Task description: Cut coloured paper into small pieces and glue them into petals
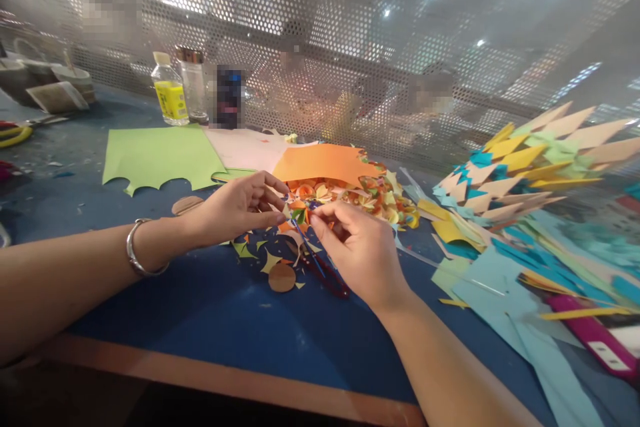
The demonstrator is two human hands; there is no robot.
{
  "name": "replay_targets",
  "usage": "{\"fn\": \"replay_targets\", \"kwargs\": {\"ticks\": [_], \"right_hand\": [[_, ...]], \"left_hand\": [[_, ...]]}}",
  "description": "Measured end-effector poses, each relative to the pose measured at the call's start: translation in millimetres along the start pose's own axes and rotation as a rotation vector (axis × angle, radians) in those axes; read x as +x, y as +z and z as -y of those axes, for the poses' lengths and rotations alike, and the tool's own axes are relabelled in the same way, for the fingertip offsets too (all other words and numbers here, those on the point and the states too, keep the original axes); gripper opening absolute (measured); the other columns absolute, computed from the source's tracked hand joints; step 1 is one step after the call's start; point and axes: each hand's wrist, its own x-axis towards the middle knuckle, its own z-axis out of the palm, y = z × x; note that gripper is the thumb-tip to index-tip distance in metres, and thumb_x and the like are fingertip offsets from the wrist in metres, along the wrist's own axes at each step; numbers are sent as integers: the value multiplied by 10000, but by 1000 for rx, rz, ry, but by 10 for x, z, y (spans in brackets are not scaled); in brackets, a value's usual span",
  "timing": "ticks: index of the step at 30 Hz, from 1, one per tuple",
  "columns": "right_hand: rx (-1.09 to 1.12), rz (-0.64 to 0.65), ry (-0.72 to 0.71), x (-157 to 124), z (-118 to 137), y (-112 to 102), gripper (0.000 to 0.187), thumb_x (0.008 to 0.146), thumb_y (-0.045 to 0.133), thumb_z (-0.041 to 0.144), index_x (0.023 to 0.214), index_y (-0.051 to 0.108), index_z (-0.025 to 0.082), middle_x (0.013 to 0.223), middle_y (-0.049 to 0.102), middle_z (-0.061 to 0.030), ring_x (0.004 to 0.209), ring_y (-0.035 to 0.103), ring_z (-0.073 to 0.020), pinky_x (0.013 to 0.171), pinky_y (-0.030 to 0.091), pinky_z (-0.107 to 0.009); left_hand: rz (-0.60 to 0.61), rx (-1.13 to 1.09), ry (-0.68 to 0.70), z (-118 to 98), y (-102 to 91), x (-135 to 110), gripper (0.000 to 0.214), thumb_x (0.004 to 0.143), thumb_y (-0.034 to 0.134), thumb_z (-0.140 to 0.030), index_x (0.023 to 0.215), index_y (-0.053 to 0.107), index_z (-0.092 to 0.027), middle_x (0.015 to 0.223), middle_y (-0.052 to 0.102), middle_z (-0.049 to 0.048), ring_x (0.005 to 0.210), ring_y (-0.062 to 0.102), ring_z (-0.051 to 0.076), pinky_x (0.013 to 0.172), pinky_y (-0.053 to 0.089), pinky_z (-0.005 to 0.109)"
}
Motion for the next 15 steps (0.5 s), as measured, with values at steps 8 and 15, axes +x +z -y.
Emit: {"fn": "replay_targets", "kwargs": {"ticks": [8,15], "right_hand": [[-37,-16,-3,3,-33,-10,176,879,603,351,845,663,189,634,643,-3,458,565,-114,472,461,-243],[-59,-189,76,95,-187,-178,151,848,622,340,818,664,199,572,637,5,416,557,-115,426,465,-232]], "left_hand": [[-112,51,9,-32,-46,10,203,745,637,-187,920,535,-185,691,614,-3,619,611,104,564,511,233],[-96,271,37,-6,-97,-1,118,786,611,-237,872,636,-160,763,686,43,685,635,119,639,534,258]]}}
